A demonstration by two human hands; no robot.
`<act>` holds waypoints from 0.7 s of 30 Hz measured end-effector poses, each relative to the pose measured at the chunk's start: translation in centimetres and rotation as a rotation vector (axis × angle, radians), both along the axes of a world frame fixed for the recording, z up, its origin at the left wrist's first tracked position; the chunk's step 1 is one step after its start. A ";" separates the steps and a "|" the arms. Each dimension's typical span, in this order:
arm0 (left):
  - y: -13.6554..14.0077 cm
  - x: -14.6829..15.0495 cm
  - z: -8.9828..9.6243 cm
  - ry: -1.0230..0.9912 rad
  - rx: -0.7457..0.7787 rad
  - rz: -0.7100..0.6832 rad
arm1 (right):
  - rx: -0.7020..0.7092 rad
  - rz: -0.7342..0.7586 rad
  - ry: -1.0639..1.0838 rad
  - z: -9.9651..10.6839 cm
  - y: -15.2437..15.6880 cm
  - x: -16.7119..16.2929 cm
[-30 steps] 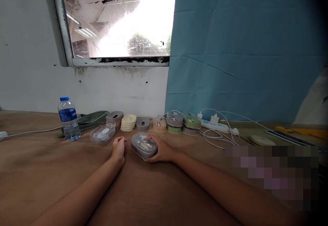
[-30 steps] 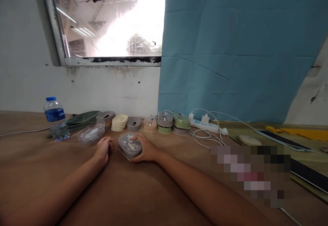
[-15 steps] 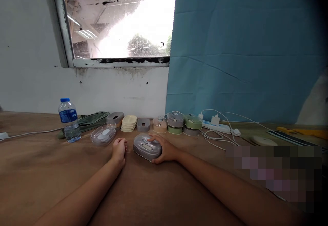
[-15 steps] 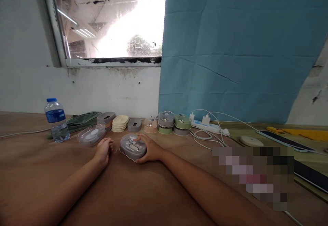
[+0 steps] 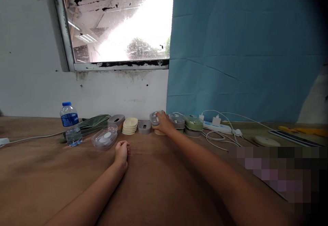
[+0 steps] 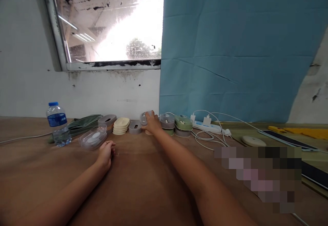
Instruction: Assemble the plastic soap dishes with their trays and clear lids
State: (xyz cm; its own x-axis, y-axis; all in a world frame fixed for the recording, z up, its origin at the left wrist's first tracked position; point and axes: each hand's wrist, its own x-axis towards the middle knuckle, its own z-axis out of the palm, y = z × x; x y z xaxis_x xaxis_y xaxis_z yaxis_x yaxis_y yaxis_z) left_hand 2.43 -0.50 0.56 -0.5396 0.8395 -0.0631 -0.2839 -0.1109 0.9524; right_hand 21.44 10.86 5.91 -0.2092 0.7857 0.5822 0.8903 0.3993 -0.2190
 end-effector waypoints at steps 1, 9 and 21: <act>0.0 0.0 0.0 0.006 -0.002 -0.002 | -0.004 -0.055 -0.018 0.1 0.5 0.1; 0.1 -0.1 -0.1 0.016 -0.006 -0.009 | -0.006 -0.311 -0.170 -0.6 1.6 -0.1; 0.2 -0.1 -0.2 0.037 0.006 0.001 | 0.062 -0.145 -0.427 0.3 0.6 -1.3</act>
State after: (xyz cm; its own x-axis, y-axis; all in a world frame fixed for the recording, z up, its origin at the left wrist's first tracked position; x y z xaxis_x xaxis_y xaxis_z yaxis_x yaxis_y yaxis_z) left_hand 2.37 -0.27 0.37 -0.5421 0.8394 -0.0383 -0.2483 -0.1165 0.9617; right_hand 20.10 11.43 6.22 -0.3314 0.7910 0.5143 0.9432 0.2647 0.2008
